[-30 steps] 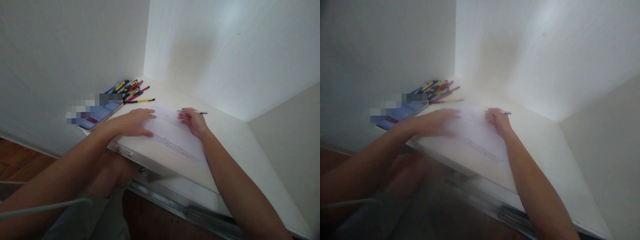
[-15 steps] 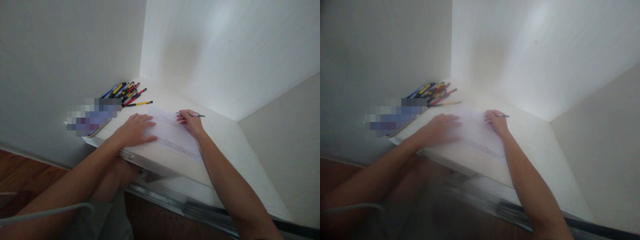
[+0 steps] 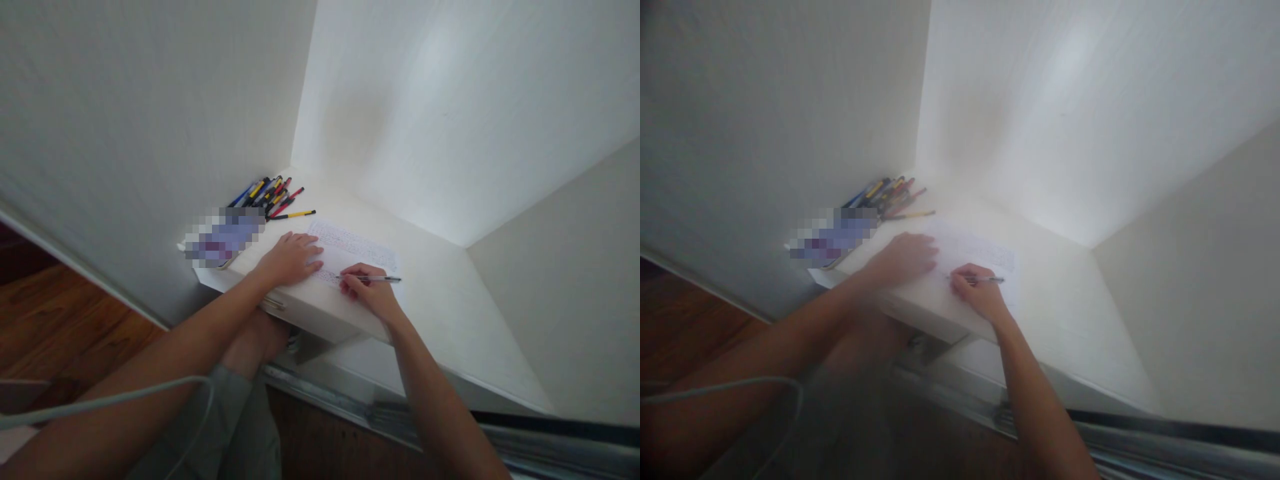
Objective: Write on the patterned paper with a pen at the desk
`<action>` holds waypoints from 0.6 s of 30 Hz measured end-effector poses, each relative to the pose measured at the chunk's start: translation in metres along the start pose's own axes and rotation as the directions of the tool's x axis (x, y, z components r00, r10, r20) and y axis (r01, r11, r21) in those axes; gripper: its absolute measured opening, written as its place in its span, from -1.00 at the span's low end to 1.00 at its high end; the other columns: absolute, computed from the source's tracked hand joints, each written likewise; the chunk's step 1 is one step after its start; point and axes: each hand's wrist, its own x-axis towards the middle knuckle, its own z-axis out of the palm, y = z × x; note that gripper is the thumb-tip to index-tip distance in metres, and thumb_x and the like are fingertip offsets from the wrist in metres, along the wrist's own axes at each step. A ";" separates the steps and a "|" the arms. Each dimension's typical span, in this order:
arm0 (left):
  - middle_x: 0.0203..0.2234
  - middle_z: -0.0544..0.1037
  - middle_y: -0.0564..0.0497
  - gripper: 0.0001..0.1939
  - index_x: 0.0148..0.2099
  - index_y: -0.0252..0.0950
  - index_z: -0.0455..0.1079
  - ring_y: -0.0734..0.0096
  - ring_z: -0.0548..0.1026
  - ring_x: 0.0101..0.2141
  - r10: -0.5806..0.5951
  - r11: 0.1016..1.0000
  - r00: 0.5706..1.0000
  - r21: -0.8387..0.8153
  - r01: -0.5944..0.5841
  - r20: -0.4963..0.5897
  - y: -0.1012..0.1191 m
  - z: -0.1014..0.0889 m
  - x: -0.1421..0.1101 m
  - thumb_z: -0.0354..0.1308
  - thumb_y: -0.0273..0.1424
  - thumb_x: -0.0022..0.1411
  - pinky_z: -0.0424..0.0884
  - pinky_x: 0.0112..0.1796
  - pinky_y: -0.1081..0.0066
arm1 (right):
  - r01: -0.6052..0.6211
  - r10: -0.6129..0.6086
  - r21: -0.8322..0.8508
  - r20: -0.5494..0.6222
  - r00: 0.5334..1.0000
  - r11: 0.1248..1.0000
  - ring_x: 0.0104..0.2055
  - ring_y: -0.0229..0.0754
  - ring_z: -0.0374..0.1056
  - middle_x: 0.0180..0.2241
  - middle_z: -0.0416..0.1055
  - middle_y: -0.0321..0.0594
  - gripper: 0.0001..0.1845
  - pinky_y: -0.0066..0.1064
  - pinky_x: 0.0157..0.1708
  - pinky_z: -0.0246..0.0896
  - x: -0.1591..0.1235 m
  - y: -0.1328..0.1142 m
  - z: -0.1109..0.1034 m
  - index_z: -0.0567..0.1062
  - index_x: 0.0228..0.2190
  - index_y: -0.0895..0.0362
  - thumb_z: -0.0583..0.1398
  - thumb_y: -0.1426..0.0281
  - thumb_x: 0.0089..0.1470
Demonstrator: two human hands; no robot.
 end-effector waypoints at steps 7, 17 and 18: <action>0.25 0.35 -0.12 -0.58 0.11 -0.19 0.47 0.07 0.31 0.21 0.001 1.000 1.000 0.009 -0.001 0.009 0.000 -0.001 0.000 -0.07 -0.13 0.42 0.13 0.20 0.02 | 0.009 -0.018 -0.092 -0.100 0.995 0.996 -0.59 -0.26 0.26 -0.60 0.43 -0.28 -0.79 -0.41 -0.57 0.13 -0.010 0.010 0.005 0.53 -0.46 0.10 0.24 0.26 0.14; 0.17 0.44 -0.09 -0.62 0.03 -0.17 0.52 0.11 0.34 0.15 0.003 1.000 0.999 -0.029 -0.004 -0.055 0.000 -0.002 -0.001 -0.02 -0.16 0.38 0.14 0.17 0.09 | -0.010 0.000 -0.173 -0.057 0.998 0.985 -0.60 -0.25 0.24 -0.56 0.47 -0.26 -0.74 -0.42 -0.59 0.10 -0.013 0.005 0.008 0.56 -0.44 0.08 0.22 0.18 0.17; 0.17 0.44 -0.09 -0.62 0.03 -0.17 0.52 0.11 0.33 0.16 -0.004 0.999 0.999 -0.054 0.002 -0.043 0.001 -0.003 -0.001 -0.02 -0.16 0.38 0.13 0.17 0.08 | -0.008 -0.002 -0.179 -0.055 0.999 0.984 -0.60 -0.25 0.24 -0.56 0.48 -0.26 -0.74 -0.42 -0.59 0.09 -0.012 0.006 0.008 0.57 -0.43 0.08 0.22 0.18 0.17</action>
